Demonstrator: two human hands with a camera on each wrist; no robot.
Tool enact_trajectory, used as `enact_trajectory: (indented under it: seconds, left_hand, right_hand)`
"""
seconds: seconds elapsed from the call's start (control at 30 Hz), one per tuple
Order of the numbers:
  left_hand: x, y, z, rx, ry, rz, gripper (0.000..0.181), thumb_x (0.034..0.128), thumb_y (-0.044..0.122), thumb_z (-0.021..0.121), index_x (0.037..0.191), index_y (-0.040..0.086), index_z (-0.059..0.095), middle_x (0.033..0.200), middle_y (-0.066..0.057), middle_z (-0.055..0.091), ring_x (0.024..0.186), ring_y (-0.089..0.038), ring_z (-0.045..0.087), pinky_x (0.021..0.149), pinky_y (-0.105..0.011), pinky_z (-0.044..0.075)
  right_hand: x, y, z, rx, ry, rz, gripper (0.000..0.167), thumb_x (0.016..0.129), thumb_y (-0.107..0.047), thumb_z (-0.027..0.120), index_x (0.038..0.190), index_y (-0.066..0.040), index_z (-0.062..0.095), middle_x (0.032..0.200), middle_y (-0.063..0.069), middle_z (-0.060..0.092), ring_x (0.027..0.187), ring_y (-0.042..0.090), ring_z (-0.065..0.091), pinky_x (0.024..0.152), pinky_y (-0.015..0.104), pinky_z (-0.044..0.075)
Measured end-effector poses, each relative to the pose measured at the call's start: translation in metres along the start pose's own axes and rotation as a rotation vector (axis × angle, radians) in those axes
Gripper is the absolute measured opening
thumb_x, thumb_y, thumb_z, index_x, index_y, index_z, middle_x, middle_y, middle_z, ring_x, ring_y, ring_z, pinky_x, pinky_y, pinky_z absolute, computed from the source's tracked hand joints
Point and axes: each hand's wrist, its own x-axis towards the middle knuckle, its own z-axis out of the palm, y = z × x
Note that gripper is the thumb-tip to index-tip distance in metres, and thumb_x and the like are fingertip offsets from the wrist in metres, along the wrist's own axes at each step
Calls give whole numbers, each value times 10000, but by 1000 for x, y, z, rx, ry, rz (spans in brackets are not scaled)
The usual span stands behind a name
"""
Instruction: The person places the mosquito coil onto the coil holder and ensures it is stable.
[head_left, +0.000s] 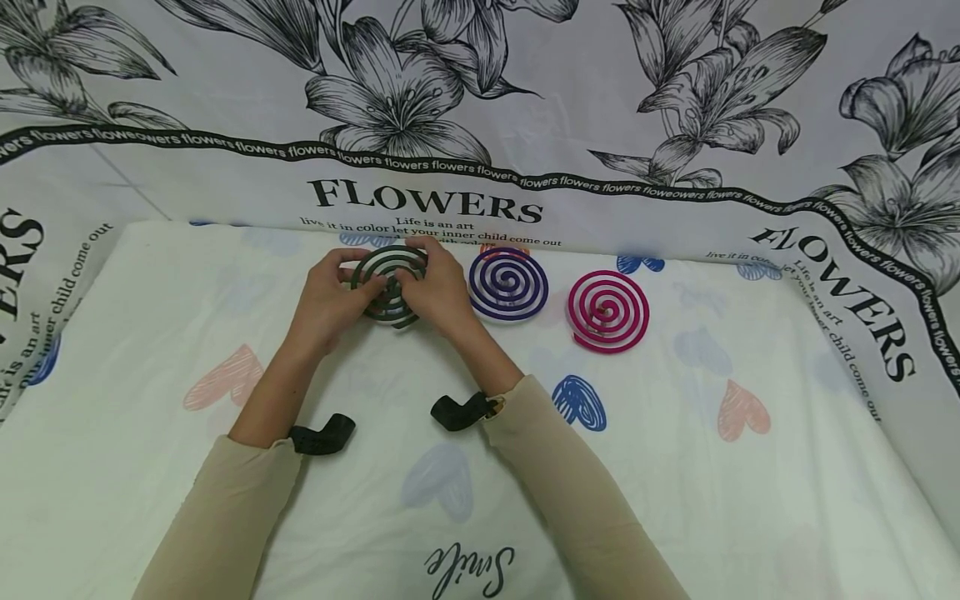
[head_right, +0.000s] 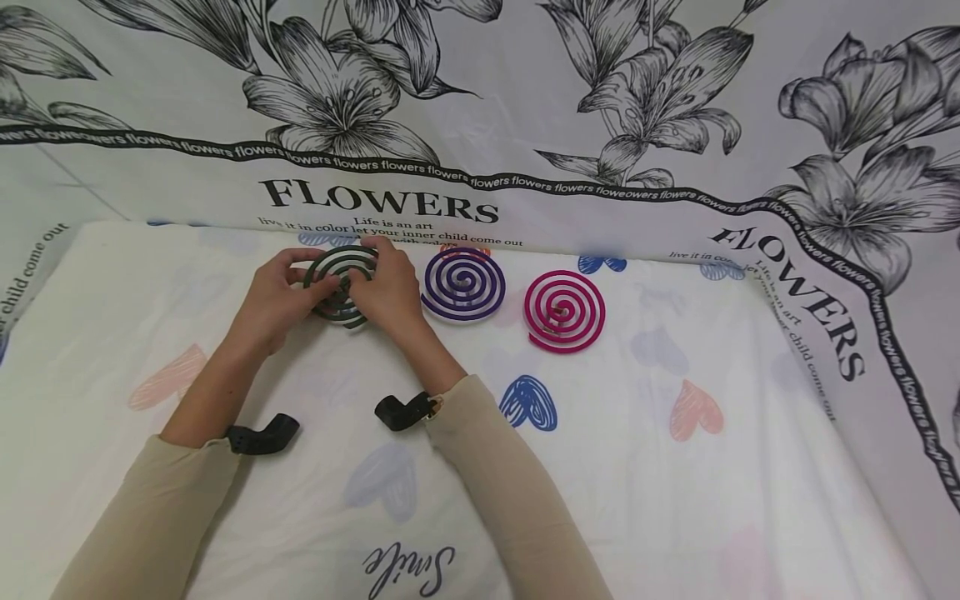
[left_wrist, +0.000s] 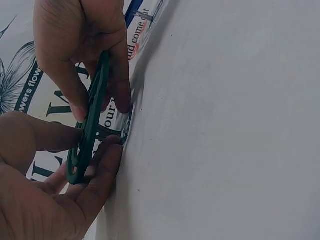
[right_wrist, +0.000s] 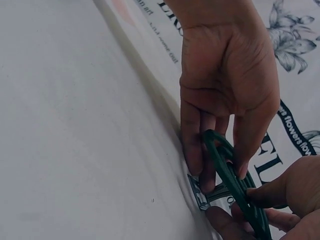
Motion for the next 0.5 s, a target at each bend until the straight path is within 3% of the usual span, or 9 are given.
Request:
enact_trajectory:
  seconds: [0.5]
  left_hand:
    - [0, 0, -1, -55, -21, -38, 578, 1026, 174, 673, 1541, 27, 455, 1246, -255, 652, 718, -53, 670, 665, -154, 588]
  right_hand:
    - [0, 1, -1, 23, -11, 8, 476, 1010, -134, 704, 1472, -143, 588, 1505, 107, 626, 1393, 256, 602, 1191, 412, 488]
